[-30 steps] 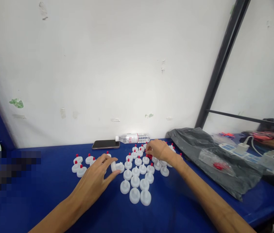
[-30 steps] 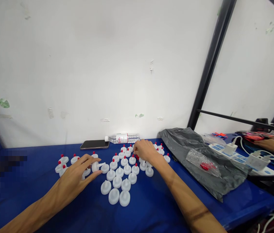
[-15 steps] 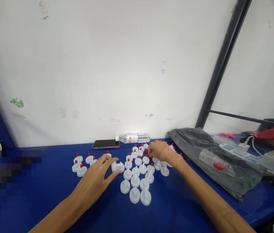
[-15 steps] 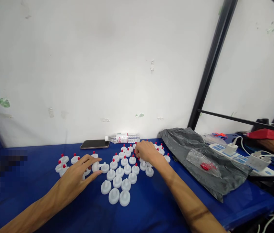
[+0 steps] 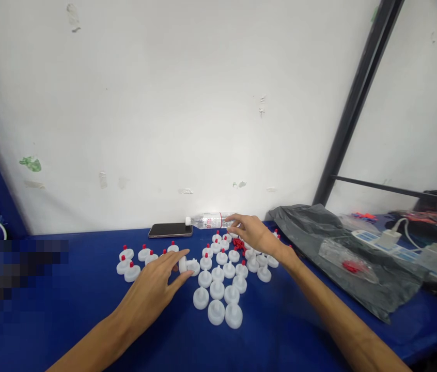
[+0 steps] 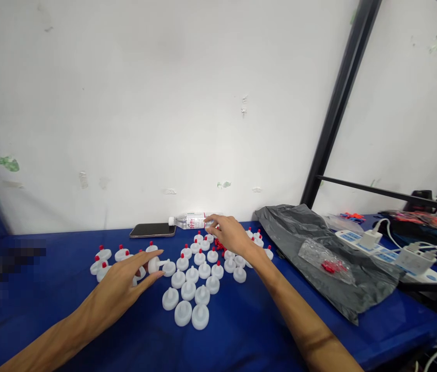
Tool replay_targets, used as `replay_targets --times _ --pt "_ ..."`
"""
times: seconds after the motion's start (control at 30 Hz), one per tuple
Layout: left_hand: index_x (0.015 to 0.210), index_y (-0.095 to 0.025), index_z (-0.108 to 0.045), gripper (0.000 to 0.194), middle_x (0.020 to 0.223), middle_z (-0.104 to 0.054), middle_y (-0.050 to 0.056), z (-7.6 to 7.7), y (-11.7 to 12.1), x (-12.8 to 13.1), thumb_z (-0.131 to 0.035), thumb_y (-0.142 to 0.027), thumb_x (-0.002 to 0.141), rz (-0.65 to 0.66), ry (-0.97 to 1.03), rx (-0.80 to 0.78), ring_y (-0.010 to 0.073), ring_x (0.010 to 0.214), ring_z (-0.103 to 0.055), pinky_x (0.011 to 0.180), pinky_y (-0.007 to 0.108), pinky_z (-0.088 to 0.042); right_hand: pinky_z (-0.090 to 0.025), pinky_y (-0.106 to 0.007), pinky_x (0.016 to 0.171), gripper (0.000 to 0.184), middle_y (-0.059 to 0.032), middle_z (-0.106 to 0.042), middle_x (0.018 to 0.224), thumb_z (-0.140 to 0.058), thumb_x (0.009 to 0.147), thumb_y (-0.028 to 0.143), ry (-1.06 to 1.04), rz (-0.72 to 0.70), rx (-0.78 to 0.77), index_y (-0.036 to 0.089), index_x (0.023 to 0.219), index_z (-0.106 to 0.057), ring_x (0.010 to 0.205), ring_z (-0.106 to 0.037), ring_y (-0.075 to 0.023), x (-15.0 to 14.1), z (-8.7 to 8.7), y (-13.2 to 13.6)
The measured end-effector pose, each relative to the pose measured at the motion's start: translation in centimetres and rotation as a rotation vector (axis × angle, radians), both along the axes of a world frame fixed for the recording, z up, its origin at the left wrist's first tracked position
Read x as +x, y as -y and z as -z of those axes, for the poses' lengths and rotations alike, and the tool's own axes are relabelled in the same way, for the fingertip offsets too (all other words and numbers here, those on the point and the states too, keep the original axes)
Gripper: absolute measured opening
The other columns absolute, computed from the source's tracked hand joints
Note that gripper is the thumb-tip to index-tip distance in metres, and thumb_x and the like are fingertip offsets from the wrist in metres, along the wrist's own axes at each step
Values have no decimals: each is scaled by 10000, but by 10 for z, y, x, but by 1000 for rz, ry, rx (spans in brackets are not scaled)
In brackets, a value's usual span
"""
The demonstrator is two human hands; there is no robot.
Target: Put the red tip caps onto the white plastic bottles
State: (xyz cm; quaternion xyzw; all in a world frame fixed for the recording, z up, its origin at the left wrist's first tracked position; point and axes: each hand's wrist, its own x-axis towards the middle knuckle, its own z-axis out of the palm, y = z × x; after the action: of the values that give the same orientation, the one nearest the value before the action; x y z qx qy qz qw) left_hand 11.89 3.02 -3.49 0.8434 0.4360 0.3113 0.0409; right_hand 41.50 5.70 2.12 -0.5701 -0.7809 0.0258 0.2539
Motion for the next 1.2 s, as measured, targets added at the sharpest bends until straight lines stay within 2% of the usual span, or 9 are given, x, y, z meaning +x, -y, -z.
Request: replay_targets --times 0.07,0.13,0.23,0.33,0.47,0.77,0.93,1.2 --pt "1328 -225 -630 461 900 -759 25 -5 2 1 -571 -472 943 -19 23 -57 224 760 -703 760 358 -567 -491 -260 791 221 -23 -765 1038 -578 978 331 -168 -123 67 232 1110 -724 865 -686 -158 -14 -3 5" --pt "1286 -209 -655 469 796 -727 2 -10 5 3 -573 -503 931 -27 67 -142 198 658 -663 686 328 -541 -496 -252 764 204 -18 -767 1009 -605 963 360 -311 -245 74 224 995 -755 870 -687 -161 -30 -4 12" --pt "1241 -197 -673 490 774 -718 -4 -15 7 5 -566 -552 920 1 165 -285 190 652 -663 655 300 -512 -490 -223 659 200 -11 -768 942 -682 909 397 -457 -384 -10 218 947 -762 837 -693 -159 -53 0 24" --pt "1266 -206 -656 524 777 -714 -3 -16 8 5 -559 -582 916 39 237 -350 196 674 -654 623 287 -480 -488 -212 623 214 -4 -768 891 -712 882 419 -511 -461 -67 218 923 -773 791 -692 -148 -68 8 32" --pt "1250 -211 -679 512 741 -690 -8 -19 10 5 -556 -583 918 49 211 -334 185 625 -603 591 282 -434 -503 -215 628 195 -6 -776 859 -733 868 399 -554 -463 -59 217 910 -790 747 -696 -143 -75 14 35" --pt "1282 -199 -677 498 680 -680 -17 -29 17 6 -558 -527 927 8 169 -290 188 611 -592 604 284 -418 -516 -215 521 271 -27 -765 840 -750 835 461 -707 -433 -78 201 900 -788 562 -666 -119 -78 13 37" --pt "1221 -218 -715 455 728 -718 -9 -28 16 7 -569 -528 921 28 182 -278 196 655 -621 629 289 -440 -535 -213 528 260 -24 -767 836 -746 839 453 -645 -467 -43 204 895 -793 571 -686 -126 -81 17 38" --pt "1265 -205 -689 520 798 -747 14 -30 16 5 -570 -564 908 30 241 -305 218 716 -649 678 306 -488 -516 -193 510 168 -10 -778 902 -743 864 372 -653 -467 -19 219 913 -793 538 -664 -95 -81 16 39"
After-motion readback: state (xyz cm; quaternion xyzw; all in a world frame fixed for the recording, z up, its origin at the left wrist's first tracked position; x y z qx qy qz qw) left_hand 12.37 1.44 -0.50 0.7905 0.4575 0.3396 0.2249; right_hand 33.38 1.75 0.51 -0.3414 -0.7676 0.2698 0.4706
